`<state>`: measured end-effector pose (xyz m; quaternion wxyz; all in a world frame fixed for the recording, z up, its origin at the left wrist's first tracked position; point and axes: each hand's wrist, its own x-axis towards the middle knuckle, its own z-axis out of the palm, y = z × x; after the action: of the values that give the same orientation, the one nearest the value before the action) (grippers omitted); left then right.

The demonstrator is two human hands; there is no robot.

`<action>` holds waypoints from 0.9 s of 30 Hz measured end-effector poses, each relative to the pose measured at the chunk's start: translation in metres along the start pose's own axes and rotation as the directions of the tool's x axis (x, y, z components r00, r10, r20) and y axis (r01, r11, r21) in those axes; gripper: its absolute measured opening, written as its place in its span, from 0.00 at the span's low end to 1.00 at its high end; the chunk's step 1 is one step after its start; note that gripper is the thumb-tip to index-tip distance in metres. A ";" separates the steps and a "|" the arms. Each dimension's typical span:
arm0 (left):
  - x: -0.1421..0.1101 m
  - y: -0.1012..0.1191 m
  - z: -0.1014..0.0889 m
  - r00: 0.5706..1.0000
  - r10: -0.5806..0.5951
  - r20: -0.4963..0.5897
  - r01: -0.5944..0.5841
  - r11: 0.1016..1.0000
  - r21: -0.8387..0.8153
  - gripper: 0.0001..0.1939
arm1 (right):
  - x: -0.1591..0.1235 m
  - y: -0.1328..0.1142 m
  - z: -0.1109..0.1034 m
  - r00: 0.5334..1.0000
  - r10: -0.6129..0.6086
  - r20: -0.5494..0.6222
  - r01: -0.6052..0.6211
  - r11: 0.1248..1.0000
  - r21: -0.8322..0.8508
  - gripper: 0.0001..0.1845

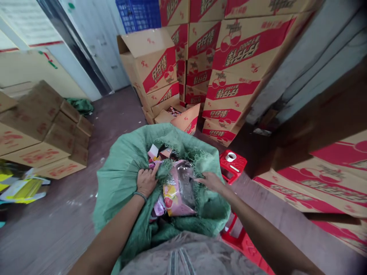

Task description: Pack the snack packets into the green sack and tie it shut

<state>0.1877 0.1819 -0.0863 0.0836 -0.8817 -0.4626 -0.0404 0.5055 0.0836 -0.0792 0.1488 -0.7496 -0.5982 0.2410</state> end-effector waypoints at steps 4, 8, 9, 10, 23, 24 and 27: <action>-0.001 -0.007 -0.003 0.999 0.047 0.013 -0.048 0.998 0.042 0.30 | -0.013 0.015 -0.031 0.964 -0.133 -0.232 0.160 0.982 0.099 0.25; -0.003 -0.018 0.000 0.999 0.050 0.017 -0.050 0.998 0.037 0.31 | -0.025 0.018 -0.073 0.812 -0.061 -0.580 0.299 0.898 0.324 0.24; -0.004 -0.022 0.000 0.999 0.048 0.011 -0.048 0.998 0.034 0.30 | -0.025 0.016 -0.076 0.808 0.025 -0.589 0.277 0.866 0.416 0.24; -0.005 -0.025 0.000 0.999 0.045 0.002 -0.045 0.998 0.033 0.30 | -0.025 0.013 -0.077 0.800 0.115 -0.589 0.254 0.825 0.505 0.25; -0.065 -0.040 -0.081 0.967 -0.198 -0.158 0.154 0.955 -0.252 0.13 | -0.030 -0.273 -0.023 0.689 -0.402 -0.603 0.658 0.696 0.288 0.19; -0.074 -0.042 -0.083 0.954 -0.245 -0.174 0.182 0.933 -0.311 0.12 | -0.032 -0.288 -0.002 0.668 -0.489 -0.561 0.691 0.687 0.224 0.18; -0.100 -0.057 -0.077 0.891 -0.410 -0.195 0.265 0.818 -0.510 0.19 | -0.023 -0.306 0.063 0.616 -0.623 -0.483 0.721 0.692 0.026 0.19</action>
<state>0.0845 0.1182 -0.0191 -0.0730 -0.7615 -0.5714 -0.2972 0.2148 0.1304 0.0290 0.4399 -0.4812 -0.7561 0.0562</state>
